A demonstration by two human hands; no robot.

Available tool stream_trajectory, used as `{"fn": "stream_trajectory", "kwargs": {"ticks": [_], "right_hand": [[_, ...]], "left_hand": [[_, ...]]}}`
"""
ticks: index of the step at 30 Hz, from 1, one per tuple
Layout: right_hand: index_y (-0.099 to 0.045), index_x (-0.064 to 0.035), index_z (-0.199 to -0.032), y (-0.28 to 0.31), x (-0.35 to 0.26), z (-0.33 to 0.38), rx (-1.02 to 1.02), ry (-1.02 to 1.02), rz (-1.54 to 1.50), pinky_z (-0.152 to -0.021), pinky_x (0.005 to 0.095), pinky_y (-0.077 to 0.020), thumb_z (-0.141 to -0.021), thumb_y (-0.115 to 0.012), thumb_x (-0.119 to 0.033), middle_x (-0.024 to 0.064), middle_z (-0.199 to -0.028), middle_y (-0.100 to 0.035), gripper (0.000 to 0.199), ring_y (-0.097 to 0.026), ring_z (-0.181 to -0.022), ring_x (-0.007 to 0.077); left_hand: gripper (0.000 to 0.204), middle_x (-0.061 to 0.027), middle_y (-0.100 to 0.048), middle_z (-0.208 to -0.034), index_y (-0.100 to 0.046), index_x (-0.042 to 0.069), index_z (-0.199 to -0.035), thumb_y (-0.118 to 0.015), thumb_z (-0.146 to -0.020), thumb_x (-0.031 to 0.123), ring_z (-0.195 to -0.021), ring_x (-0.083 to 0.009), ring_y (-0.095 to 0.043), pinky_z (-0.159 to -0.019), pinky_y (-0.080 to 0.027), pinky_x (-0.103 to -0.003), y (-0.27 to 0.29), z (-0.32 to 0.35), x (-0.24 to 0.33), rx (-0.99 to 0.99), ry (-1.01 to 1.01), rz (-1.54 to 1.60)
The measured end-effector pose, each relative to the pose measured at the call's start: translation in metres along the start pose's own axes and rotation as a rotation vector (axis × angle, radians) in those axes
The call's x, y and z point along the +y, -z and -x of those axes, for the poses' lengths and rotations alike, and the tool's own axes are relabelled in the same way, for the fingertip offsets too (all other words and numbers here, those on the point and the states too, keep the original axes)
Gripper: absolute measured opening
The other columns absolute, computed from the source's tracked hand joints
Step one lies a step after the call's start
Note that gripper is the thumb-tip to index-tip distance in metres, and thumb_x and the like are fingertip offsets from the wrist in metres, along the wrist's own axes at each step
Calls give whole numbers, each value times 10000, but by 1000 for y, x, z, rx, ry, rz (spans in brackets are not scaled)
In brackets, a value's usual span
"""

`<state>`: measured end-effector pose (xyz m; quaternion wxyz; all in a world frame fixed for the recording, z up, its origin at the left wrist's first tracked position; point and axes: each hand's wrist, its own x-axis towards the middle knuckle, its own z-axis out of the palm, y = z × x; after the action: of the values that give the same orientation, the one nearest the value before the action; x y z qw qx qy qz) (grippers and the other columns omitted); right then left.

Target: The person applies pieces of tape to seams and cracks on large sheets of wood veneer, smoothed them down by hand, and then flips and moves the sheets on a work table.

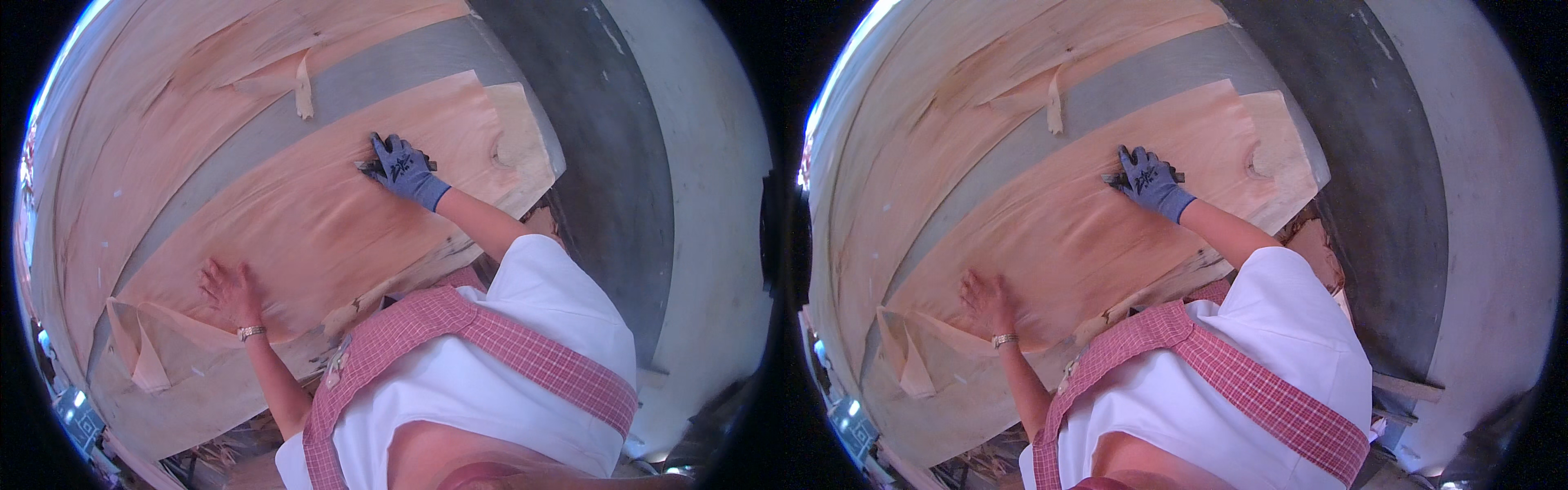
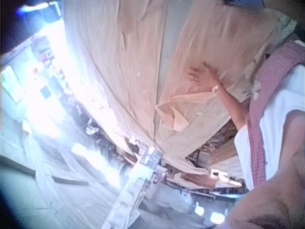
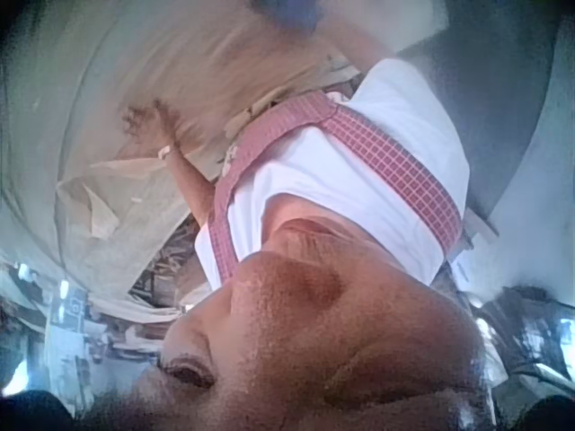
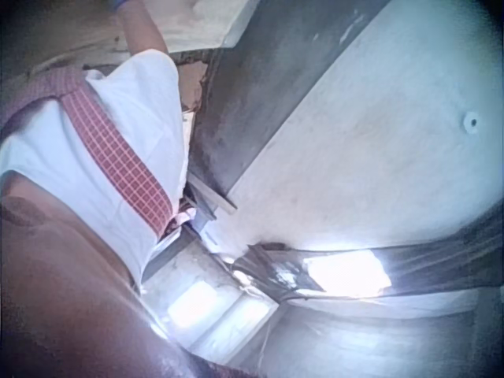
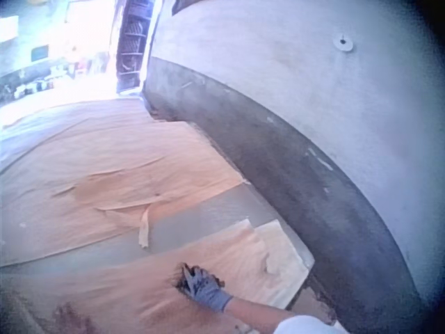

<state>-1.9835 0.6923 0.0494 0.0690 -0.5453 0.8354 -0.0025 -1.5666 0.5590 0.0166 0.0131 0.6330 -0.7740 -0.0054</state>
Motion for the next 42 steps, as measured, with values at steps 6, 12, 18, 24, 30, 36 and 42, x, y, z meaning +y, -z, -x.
{"fn": "stream_trajectory", "kwargs": {"ticks": [6,12,18,24,30,36,42], "right_hand": [[-348,-41,-1449,-4,13,32,-44,-33,9,-752,490,-526,-901,-533,-548,197,-1123,-505,769,-578,-979,341],[-317,-41,-1463,-13,31,56,66,-16,-74,-770,502,-522,-885,-569,-517,216,-1188,-485,790,-563,-1024,363],[-318,-66,-1456,0,68,71,-14,-337,-46,-773,500,-514,-896,-548,-556,215,-1147,-490,778,-579,-991,391],[-374,-83,-1423,-10,75,76,81,-320,-99,-775,514,-506,-912,-521,-562,205,-1148,-499,716,-586,-976,396],[-358,-73,-1441,-35,169,99,275,-573,142,-888,511,-473,-944,-501,-420,209,-1288,-482,623,-509,-1125,394],[-375,-62,-1424,-47,253,118,158,-773,219,-938,537,-463,-931,-510,-345,232,-1367,-437,585,-463,-1192,411],[-404,-82,-1396,-39,242,116,154,-790,100,-998,571,-411,-930,-494,-365,228,-1363,-433,552,-414,-1257,447]], "left_hand": [[744,-108,-267,-1571,-310,242,-1507,-564,-885,563,-1421,-418,-230,-1143,-189,-565,-5,-1,-13,13,-23,41],[748,-133,-252,-1574,-295,220,-1513,-524,-898,579,-1429,-420,-219,-1165,-168,-526,4,-9,-7,-81,35,2],[740,-161,-264,-1563,-292,183,-1513,-481,-917,580,-1432,-416,-210,-1179,-152,-493,-4,-9,-19,-40,-41,28],[721,-149,-289,-1553,-283,142,-1511,-439,-947,562,-1435,-355,-244,-1181,-155,-474,24,-7,9,-124,14,-48],[735,-147,-257,-1568,-246,121,-1521,-408,-953,559,-1442,-357,-218,-1176,-131,-502,9,-7,6,-109,-26,-159],[758,-145,-268,-1564,-243,89,-1519,-401,-953,568,-1438,-325,-240,-1168,-154,-504,-19,-18,-17,-78,-83,-218],[757,-143,-261,-1572,-245,92,-1522,-397,-957,572,-1447,-318,-229,-1176,-150,-479,-14,-21,-22,-74,-132,-205]]}}
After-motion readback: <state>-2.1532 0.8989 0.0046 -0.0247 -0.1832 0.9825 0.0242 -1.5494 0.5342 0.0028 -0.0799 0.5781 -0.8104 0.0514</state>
